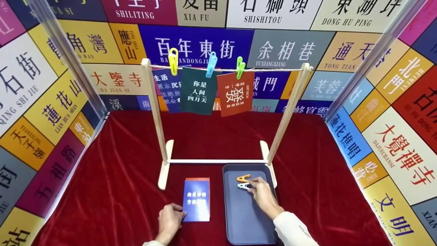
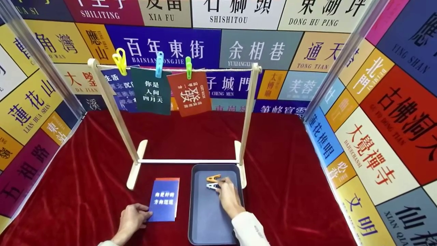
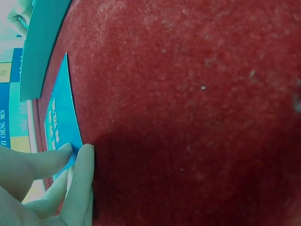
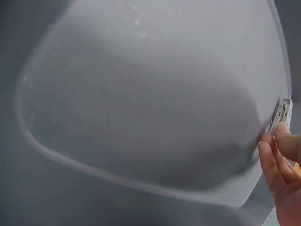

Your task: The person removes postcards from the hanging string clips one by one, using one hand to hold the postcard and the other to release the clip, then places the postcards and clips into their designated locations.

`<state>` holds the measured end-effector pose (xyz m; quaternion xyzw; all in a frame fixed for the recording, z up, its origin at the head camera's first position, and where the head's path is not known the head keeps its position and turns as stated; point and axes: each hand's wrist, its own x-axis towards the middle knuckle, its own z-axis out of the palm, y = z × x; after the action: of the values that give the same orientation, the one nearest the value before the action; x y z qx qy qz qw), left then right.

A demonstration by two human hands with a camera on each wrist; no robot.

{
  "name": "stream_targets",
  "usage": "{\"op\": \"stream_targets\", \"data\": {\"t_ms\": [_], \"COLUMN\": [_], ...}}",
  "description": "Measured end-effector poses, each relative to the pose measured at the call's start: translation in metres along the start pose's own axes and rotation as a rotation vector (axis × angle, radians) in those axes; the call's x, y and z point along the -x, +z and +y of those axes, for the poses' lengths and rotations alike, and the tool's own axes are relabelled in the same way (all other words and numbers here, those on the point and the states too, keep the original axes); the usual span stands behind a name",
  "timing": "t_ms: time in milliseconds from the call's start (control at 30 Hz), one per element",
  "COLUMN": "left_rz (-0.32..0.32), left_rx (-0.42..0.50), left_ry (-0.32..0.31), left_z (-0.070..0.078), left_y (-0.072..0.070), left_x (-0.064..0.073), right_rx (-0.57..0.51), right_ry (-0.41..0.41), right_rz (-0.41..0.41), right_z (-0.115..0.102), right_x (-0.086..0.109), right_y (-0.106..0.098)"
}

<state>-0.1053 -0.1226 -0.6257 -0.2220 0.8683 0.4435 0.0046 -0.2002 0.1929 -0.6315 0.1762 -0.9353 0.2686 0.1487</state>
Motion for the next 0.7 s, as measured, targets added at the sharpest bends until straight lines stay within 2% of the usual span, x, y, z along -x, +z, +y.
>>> {"op": "stream_targets", "data": {"t_ms": [400,700], "left_rz": [-0.017,-0.044], "left_rx": [0.002,0.004], "left_ry": [0.002,0.024], "left_z": [0.0004,0.0013], "left_y": [-0.0013,-0.0044], "left_x": [0.0004,0.0013], "right_rx": [-0.007,-0.041], "right_ry": [0.006,0.073], "right_rz": [0.0,-0.025], "right_z": [-0.001,-0.0047], "right_x": [0.0023,0.002], "right_y": [-0.0003,-0.0052]}}
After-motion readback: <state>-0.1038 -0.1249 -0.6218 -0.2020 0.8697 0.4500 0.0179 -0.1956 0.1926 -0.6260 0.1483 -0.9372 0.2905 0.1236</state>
